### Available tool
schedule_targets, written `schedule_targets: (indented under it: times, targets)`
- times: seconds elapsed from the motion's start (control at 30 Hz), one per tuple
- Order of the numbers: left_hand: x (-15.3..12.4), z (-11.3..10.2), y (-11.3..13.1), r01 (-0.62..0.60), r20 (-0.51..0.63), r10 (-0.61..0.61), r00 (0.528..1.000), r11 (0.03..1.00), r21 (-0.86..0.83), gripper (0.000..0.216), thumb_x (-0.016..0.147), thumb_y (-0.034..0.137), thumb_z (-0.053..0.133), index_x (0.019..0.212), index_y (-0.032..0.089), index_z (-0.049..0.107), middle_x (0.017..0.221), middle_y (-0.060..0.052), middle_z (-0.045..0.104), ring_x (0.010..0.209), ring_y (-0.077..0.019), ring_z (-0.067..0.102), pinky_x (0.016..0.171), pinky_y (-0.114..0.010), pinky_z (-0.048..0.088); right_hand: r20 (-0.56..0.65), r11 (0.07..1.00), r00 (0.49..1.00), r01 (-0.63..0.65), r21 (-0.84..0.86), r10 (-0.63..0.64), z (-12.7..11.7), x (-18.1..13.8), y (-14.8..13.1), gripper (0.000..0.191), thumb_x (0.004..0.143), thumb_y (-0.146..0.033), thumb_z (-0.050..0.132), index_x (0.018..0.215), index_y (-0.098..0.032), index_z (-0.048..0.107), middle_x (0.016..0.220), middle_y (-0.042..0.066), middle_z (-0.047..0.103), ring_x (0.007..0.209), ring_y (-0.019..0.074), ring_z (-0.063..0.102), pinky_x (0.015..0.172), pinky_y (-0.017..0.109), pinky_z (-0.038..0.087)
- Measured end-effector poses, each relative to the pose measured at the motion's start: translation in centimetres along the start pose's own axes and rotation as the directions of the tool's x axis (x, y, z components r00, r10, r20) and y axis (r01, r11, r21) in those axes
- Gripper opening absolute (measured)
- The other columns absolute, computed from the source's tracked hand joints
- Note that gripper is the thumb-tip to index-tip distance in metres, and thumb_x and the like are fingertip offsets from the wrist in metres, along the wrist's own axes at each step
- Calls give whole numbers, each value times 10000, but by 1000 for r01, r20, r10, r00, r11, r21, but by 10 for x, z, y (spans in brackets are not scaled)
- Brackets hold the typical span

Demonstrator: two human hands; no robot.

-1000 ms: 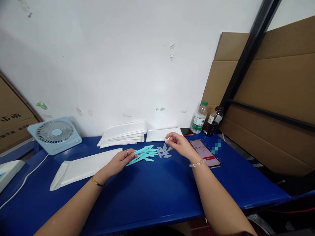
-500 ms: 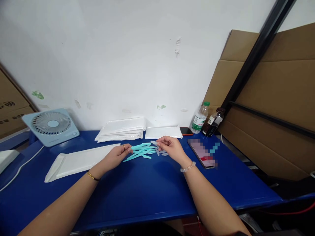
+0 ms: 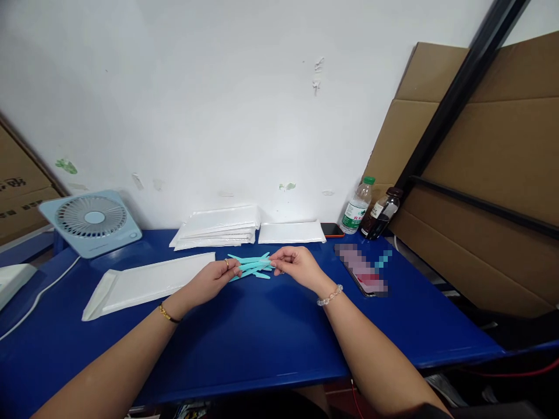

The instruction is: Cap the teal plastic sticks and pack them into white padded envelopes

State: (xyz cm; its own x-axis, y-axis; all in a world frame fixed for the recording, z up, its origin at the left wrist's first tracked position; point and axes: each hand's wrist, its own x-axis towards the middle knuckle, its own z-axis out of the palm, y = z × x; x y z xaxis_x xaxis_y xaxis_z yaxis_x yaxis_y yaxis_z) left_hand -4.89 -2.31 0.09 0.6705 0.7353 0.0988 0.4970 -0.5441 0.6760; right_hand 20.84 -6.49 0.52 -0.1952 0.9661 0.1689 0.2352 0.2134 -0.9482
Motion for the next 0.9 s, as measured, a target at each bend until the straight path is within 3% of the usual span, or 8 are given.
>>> schedule_targets:
  times: [0.07, 0.17, 0.3, 0.37, 0.53, 0.63, 0.73, 0.9]
  targets:
    - [-2, 1, 3, -14, 40, 14, 999, 1000, 12, 356, 942, 418, 308, 814, 203, 562, 728, 3, 550, 655, -151, 485, 628, -261, 354, 32, 1000, 999, -24, -16, 24, -3, -2, -2, 322, 737, -429, 700, 876, -139, 684, 671, 40, 686, 630, 146, 656, 630, 271, 526]
    - [-5, 3, 7, -69, 106, 60, 993, 994, 90, 342, 941, 397, 342, 815, 209, 599, 738, -4, 587, 676, -154, 510, 637, -263, 355, 182, 994, 979, -83, -74, 95, -10, -5, -4, 312, 741, -425, 693, 872, -142, 680, 646, 31, 675, 608, 146, 656, 590, 256, 520]
    - [-2, 7, 0, -82, 6, 84, 996, 945, 316, 234, 865, 418, 516, 881, 214, 630, 804, -31, 620, 762, -192, 543, 656, -284, 352, 373, 970, 905, -139, -197, 206, -14, -7, -2, 284, 731, -408, 693, 840, -146, 683, 656, 26, 674, 599, 158, 667, 563, 251, 522]
    - [2, 8, -6, -60, -35, 81, 996, 913, 403, 215, 824, 399, 580, 914, 211, 635, 845, -46, 632, 791, -209, 553, 659, -295, 352, 346, 950, 909, -135, -282, 232, -19, -8, -1, 251, 732, -384, 684, 838, -156, 687, 665, 25, 680, 574, 159, 659, 547, 255, 513]
    - [10, 11, -11, -32, -20, 49, 999, 856, 516, 203, 872, 317, 503, 781, 189, 631, 819, -65, 658, 745, -204, 572, 645, -307, 339, 10, 783, 995, -70, -618, 97, -49, -6, 10, 101, 734, -230, 631, 789, -172, 692, 720, 32, 681, 605, 152, 613, 577, 258, 460]
    - [11, 12, -7, -34, -39, 67, 997, 828, 560, 268, 892, 282, 437, 708, 177, 601, 761, -79, 645, 709, -200, 567, 645, -311, 331, 51, 675, 996, -14, -738, 76, -55, -3, 18, 137, 656, -192, 679, 792, -181, 695, 804, 43, 682, 701, 170, 604, 629, 259, 440]
    - [7, 9, -2, -23, -76, 70, 995, 867, 498, 238, 884, 269, 427, 709, 183, 563, 740, -62, 623, 668, -182, 548, 622, -298, 325, 114, 619, 987, 22, -785, 110, -47, 0, 22, 104, 634, -144, 653, 730, -179, 673, 780, 42, 669, 663, 158, 573, 608, 252, 407]
    - [-2, 2, 3, 17, -145, 22, 989, 965, 262, 190, 910, 295, 361, 786, 210, 477, 671, 3, 529, 591, -150, 478, 573, -272, 314, 158, 701, 966, -31, -712, 203, -36, 0, 20, 107, 619, -110, 594, 703, -176, 603, 728, 18, 641, 596, 133, 540, 526, 223, 367]
